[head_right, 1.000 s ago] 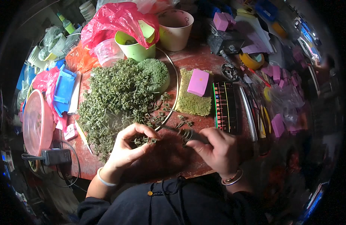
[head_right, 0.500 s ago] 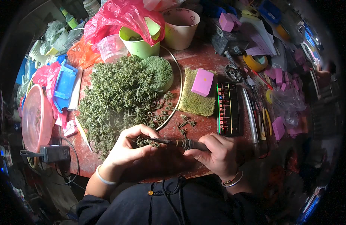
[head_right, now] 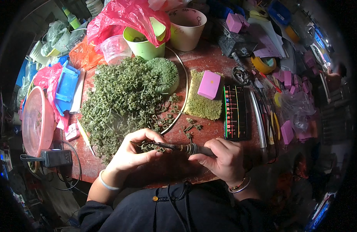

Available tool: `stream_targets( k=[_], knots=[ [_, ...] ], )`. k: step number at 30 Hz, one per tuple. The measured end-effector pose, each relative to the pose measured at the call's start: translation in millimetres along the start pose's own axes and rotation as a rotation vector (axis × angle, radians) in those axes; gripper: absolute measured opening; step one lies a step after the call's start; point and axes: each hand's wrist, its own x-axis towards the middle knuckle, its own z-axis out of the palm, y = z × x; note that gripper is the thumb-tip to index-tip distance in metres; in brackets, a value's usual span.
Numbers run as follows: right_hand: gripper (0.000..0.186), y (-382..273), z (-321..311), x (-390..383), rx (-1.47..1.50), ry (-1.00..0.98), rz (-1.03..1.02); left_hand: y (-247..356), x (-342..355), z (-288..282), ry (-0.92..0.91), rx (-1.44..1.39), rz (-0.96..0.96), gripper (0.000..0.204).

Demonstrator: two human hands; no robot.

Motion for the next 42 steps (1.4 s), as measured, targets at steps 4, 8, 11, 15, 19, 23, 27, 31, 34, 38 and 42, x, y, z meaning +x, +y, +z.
stream_targets(
  k=[4,8,11,15,19,23,27,31,34,38,42],
  knots=[
    [0.045,0,0,0,0.0,0.006,0.001,2,0,0,-0.002,-0.013,-0.001,0.025],
    [0.045,0,-1,0,-0.005,-0.003,0.006,3,0,0,0.0,0.016,-0.005,0.025],
    [0.045,2,1,-2,-0.001,0.013,-0.001,4,0,1,0.01,0.004,-0.028,0.025],
    [0.045,2,-2,-2,-0.003,0.009,0.006,6,0,2,0.007,0.0,-0.031,0.025],
    [0.045,0,-6,-2,0.017,0.013,0.039,4,2,2,-0.006,0.013,-0.023,0.025],
    [0.045,2,-14,2,-0.079,0.113,0.137,4,3,4,0.066,0.101,0.062,0.019],
    [0.037,20,-19,2,-0.307,0.181,0.291,5,3,5,0.087,0.208,0.087,0.02],
    [0.04,20,-19,-3,-0.262,0.185,0.259,4,3,7,0.105,0.261,0.121,0.02],
    [0.044,6,-23,0,-0.124,0.115,0.152,2,3,7,0.109,0.271,0.154,0.02],
    [0.046,4,-17,-2,-0.07,0.058,0.036,3,5,8,0.125,0.28,0.151,0.02],
    [0.045,5,-14,-4,-0.098,0.035,0.013,4,5,9,0.125,0.291,0.134,0.021]
  ],
)
